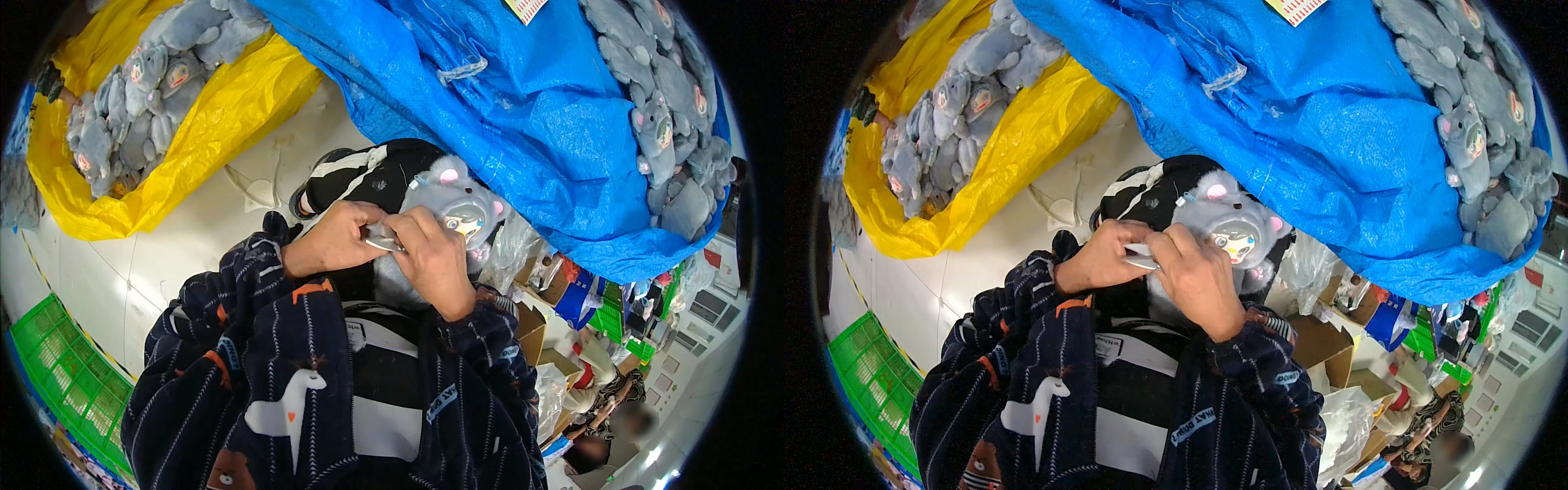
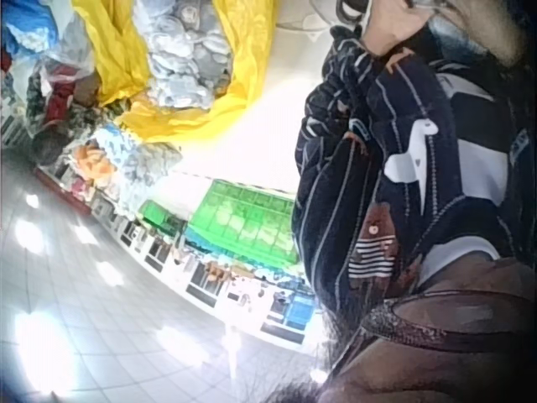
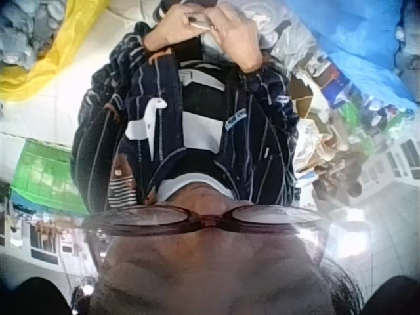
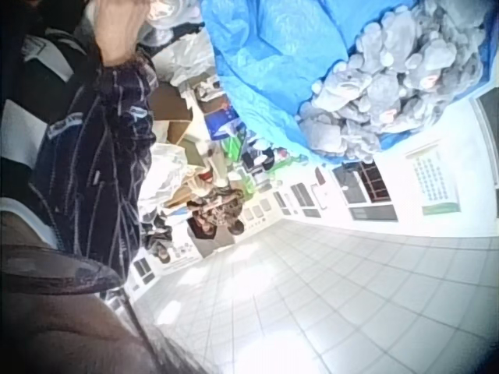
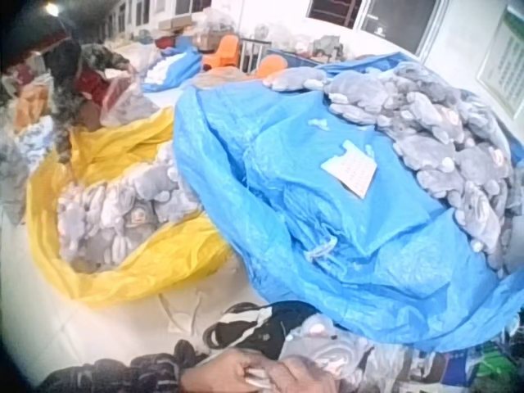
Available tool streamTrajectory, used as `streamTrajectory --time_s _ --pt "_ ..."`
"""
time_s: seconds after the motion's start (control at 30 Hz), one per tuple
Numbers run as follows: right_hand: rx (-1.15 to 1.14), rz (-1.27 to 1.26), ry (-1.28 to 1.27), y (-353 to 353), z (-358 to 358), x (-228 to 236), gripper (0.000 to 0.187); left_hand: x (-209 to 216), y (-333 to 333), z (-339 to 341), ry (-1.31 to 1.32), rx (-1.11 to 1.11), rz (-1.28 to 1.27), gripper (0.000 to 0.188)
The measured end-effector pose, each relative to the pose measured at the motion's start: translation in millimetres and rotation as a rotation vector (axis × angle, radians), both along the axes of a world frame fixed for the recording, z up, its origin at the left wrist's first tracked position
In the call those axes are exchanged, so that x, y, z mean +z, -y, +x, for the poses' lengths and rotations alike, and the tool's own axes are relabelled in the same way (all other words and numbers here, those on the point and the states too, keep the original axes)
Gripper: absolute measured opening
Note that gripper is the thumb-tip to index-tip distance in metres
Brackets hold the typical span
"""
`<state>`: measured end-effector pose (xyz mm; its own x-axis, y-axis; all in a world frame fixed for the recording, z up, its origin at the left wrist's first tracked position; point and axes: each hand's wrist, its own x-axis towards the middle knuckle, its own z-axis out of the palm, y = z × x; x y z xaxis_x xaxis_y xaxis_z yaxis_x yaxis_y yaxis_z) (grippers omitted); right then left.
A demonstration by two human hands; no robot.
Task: The person sits on the floor and repeatedly sews small gray stuffed toys by hand using a needle and thread. They pick up each toy, stitch along seams, and place the finished items into a blue tarp bag.
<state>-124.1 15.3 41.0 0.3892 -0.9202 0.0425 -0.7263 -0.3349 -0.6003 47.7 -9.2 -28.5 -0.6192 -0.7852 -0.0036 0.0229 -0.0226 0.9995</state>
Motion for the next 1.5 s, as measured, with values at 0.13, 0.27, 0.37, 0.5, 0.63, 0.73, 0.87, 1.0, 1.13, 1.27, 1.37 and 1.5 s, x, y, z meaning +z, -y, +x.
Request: streamTrajectory --time_s 0.13,0.27,0.37,0.5,0.63,0.73,0.87,1.0,1.13,1.27,1.37,1.5 --pt "-0.380 0.018 0.355 -0.7 -6.2 -6.1 0.015 7.0 1.7 6.1 -0.046 -0.098 0.592 0.016" --pt "-0.688 0.406 1.198 1.2 -34.2 22.7 0.023 -2.3 -0.4 7.7 -0.057 -0.077 0.543 0.016" --pt "-0.640 0.335 0.921 -19.2 -46.8 23.8 0.013 1.7 -1.0 8.5 -0.045 -0.065 0.564 0.017" --pt "-0.441 0.107 0.354 -17.0 -21.3 32.2 0.028 2.5 -6.6 4.2 0.025 -0.001 0.494 0.018" --pt "-0.005 -0.082 -0.036 0.3 6.9 3.8 0.038 -1.1 -15.8 -2.0 0.083 0.182 0.062 0.021" --pt "0.033 -0.061 0.015 0.2 8.0 -4.6 0.026 -0.9 -17.8 -5.8 -0.003 0.249 0.040 0.020" --pt "-0.488 0.746 0.886 -21.3 0.1 16.7 0.012 6.3 -13.6 -0.5 -0.007 0.174 0.506 0.017" --pt "-0.405 0.296 0.382 -26.2 -15.2 7.5 0.011 3.6 -13.5 -1.1 -0.004 0.151 0.468 0.015" --pt "-0.172 -0.011 0.169 -15.0 4.8 -2.9 0.027 -1.6 -16.9 0.6 -0.043 0.139 0.454 0.015" --pt "-0.160 0.083 -0.029 -5.8 8.3 -6.1 0.029 5.8 -17.3 4.1 -0.105 0.117 0.469 0.018" --pt "-0.244 0.107 0.089 -9.9 0.1 -0.3 0.025 8.1 -14.0 8.6 -0.116 0.080 0.538 0.017" --pt "-0.213 0.091 -0.047 -16.4 3.4 17.8 0.036 7.9 -14.0 8.9 -0.077 0.070 0.560 0.015"
